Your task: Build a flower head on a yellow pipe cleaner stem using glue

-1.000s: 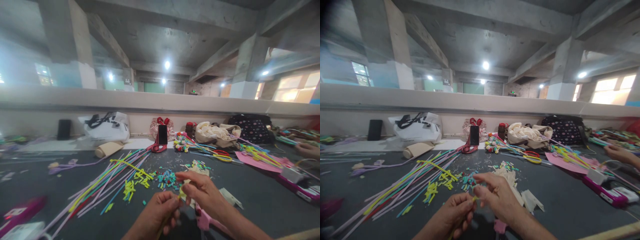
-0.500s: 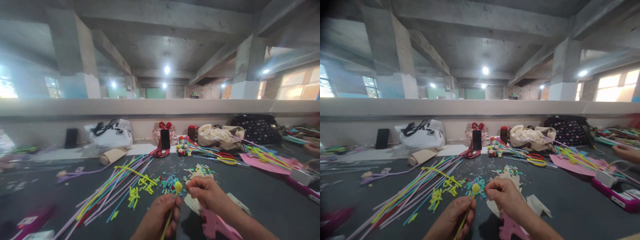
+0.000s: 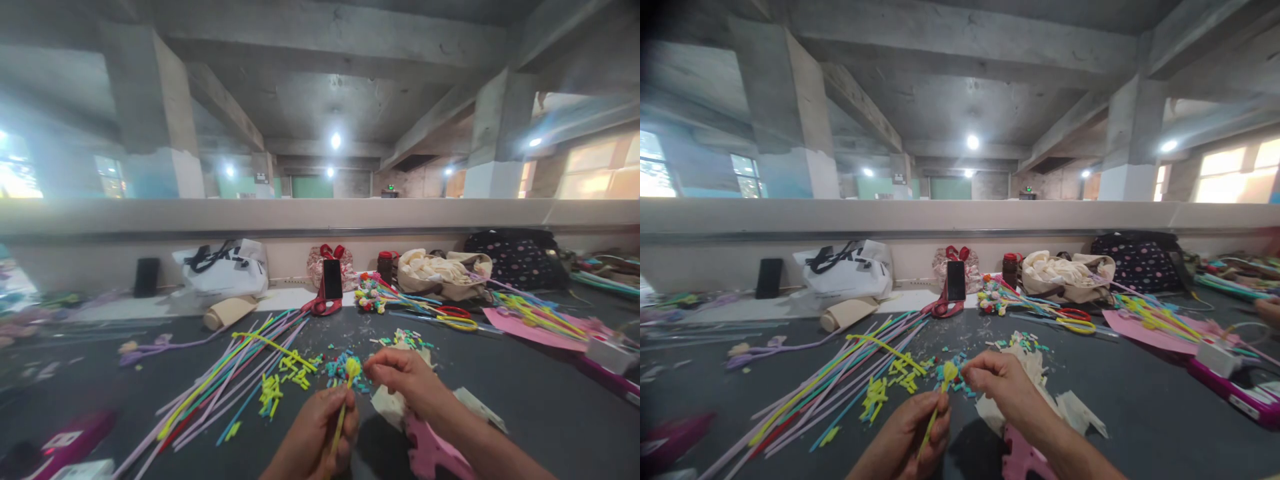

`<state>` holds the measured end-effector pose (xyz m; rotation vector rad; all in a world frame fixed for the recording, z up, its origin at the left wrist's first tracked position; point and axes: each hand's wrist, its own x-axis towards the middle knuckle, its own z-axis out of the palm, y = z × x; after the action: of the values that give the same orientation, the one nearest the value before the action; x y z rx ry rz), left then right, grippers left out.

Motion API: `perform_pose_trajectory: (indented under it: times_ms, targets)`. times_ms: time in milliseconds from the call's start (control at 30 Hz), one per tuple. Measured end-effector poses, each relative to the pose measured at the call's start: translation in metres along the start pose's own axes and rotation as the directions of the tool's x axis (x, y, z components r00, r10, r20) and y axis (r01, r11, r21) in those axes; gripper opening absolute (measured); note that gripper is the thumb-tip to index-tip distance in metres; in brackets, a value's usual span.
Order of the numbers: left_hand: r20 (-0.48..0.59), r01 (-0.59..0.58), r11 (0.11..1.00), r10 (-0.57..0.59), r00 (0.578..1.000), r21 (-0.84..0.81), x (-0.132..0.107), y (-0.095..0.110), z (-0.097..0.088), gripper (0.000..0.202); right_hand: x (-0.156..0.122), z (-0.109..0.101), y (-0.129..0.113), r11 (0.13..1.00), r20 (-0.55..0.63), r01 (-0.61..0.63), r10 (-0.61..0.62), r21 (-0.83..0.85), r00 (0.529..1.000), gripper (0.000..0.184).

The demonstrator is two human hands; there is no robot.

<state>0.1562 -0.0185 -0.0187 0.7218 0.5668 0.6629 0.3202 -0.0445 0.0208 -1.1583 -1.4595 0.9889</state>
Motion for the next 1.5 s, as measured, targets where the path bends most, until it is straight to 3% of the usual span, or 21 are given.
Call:
perform_pose_trajectory:
  times_ms: [267, 333, 400, 500, 633, 1067, 1333, 1500]
  targets:
    - [0.079, 0.048, 0.997, -0.043, 0.996, -0.065, -0.008, 0.005, 0.003, 0.021, 0.0, 0.009, 0.008, 0.998, 0.001, -0.023, 0.023, 0.06, 1.0, 0.034]
    - [0.109, 0.074, 0.994, -0.065, 0.992, -0.076, -0.009, 0.006, 0.003, 0.022, 0.0, 0.009, 0.005, 0.997, 0.016, -0.024, 0.023, 0.076, 1.0, 0.028]
    - [0.124, 0.077, 0.993, -0.065, 0.99, -0.093, -0.011, 0.006, 0.004, 0.022, 0.0, 0.009, 0.001, 0.995, 0.049, -0.025, 0.02, 0.098, 0.999, 0.009]
    - [0.129, 0.064, 0.993, -0.051, 0.99, -0.101, -0.016, 0.004, 0.007, 0.02, -0.003, 0.011, -0.005, 0.992, 0.12, -0.013, -0.002, 0.125, 0.993, 0.04]
    - [0.125, 0.09, 0.993, -0.08, 0.989, -0.07, -0.019, 0.003, 0.012, 0.022, -0.004, 0.018, -0.006, 0.993, 0.177, -0.01, -0.011, 0.119, 0.984, 0.05]
    - [0.096, 0.087, 0.996, -0.086, 0.992, -0.016, -0.017, 0.004, 0.012, 0.024, 0.0, 0.02, -0.006, 0.985, 0.091, 0.164, -0.159, -0.051, 0.983, 0.028]
    - [0.042, 0.066, 0.997, -0.067, 0.997, 0.025, -0.016, 0.004, 0.017, 0.027, -0.001, 0.021, -0.011, 0.988, 0.073, 0.141, -0.137, -0.059, 0.988, 0.022]
    - [0.036, -0.081, 0.986, 0.076, 0.996, 0.146, -0.009, 0.002, 0.013, 0.033, -0.001, 0.02, -0.016, 0.992, 0.045, 0.109, -0.106, -0.07, 0.993, 0.019]
